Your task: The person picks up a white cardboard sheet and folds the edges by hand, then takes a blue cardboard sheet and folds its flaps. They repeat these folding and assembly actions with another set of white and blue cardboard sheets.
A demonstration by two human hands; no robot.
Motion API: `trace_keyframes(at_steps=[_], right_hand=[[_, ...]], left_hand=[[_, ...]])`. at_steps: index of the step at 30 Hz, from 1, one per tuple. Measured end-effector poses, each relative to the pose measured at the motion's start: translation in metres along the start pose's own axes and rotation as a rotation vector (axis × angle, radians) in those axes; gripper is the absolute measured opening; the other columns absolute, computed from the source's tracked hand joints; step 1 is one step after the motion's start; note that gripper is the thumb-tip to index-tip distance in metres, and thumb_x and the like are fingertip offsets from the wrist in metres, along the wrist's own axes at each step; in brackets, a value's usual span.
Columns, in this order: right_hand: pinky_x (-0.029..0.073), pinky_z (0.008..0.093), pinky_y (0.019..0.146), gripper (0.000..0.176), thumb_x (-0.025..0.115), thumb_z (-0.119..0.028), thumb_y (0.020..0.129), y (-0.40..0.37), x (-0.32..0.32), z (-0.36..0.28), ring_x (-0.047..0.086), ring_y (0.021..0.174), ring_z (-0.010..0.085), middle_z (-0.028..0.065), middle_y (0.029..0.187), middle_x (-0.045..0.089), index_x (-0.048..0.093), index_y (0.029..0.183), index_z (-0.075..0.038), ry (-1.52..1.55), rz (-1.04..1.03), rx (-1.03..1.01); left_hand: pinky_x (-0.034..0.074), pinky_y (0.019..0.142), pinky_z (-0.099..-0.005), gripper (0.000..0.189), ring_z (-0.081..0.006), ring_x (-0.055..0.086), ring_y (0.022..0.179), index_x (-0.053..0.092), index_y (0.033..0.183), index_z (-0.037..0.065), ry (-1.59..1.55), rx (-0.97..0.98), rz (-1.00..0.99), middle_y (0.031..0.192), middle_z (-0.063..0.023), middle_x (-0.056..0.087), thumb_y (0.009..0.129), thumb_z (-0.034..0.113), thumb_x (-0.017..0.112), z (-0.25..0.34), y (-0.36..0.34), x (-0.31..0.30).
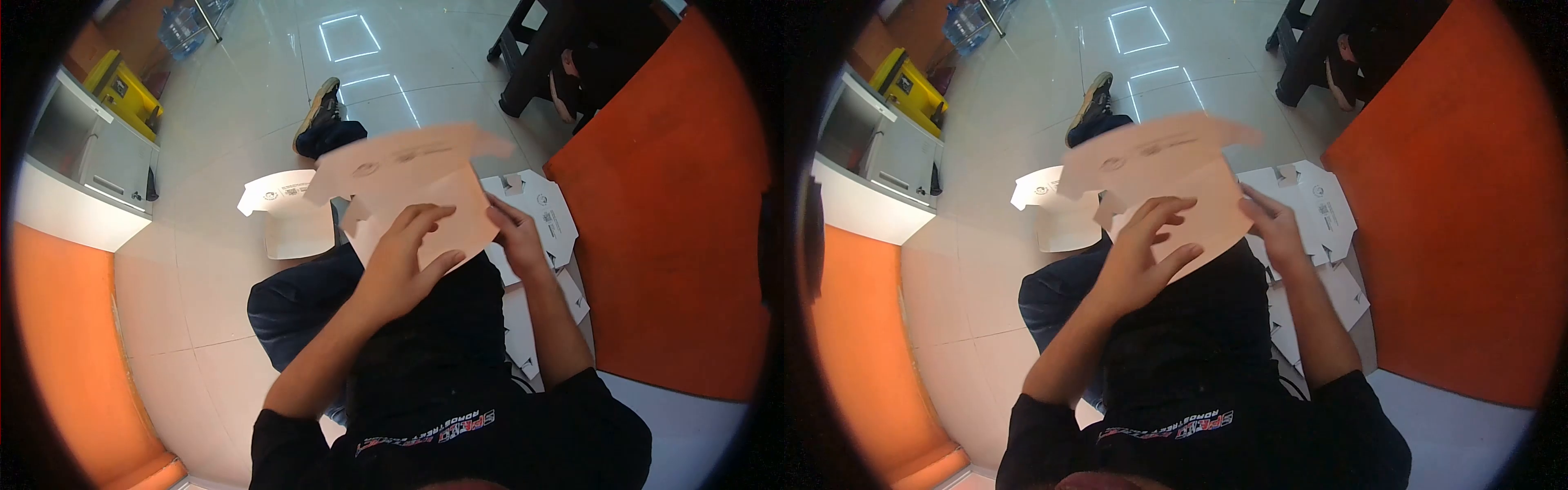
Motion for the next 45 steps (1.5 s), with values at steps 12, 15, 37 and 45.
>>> trace_keyframes(at_steps=[12, 15, 37, 45], right_hand=[[0.038, 0.0431, 0.111, 0.066, 0.054, -0.054, 0.101, 0.055, -0.062, 0.003, 0.054, 0.128, 0.0280, 0.0187, 0.135, 0.062, 0.057, 0.139, 0.000, -0.173, 0.070, 0.243], [0.035, 0.0438, 0.113, 0.060, 0.052, -0.053, 0.103, 0.003, -0.021, -0.060, 0.054, 0.130, 0.0292, 0.0173, 0.137, 0.063, 0.060, 0.139, -0.005, -0.530, 0.115, -0.564], [0.032, 0.0493, 0.098, 0.011, 0.084, -0.016, 0.083, -0.065, 0.029, -0.121, 0.063, 0.101, 0.0211, 0.0039, 0.093, 0.072, 0.075, 0.087, -0.012, -1.000, -0.357, -0.671], [0.032, 0.0476, 0.095, 0.012, 0.084, -0.010, 0.080, -0.055, 0.017, -0.115, 0.064, 0.100, 0.0207, 0.0029, 0.090, 0.072, 0.075, 0.087, -0.013, -0.806, -0.483, -0.773]], left_hand=[[0.035, 0.110, -0.0516, 0.029, -0.0276, 0.054, 0.132, 0.074, 0.097, 0.023, 1.116, 0.623, 0.088, 0.121, -0.0001, 0.066, 0.072, 0.015, 0.085, -0.042, -0.026, -0.039], [0.039, 0.103, -0.0495, 0.020, -0.0275, 0.057, 0.124, 0.071, 0.089, 0.018, 0.974, 0.589, 0.202, 0.104, 0.0003, 0.066, 0.074, 0.008, 0.081, -0.027, -0.017, -0.031], [0.048, 0.068, -0.0420, 0.024, -0.0321, 0.064, 0.073, 0.068, 0.091, 0.005, 0.478, 0.252, -0.284, 0.080, -0.0144, 0.067, 0.096, 0.029, 0.067, 0.000, 0.018, -0.021], [0.041, 0.107, -0.0509, 0.020, -0.0300, 0.061, 0.118, 0.068, 0.100, 0.011, 0.731, 0.565, -0.144, 0.113, -0.0126, 0.066, 0.085, 0.021, 0.077, -0.013, 0.018, -0.014]])
Point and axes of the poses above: each hand's wrist, its own y-axis towards the middle knuckle, its own x-axis out of the palm, z = x × y, the point moved 2 cm from there along y, towards the middle knuckle
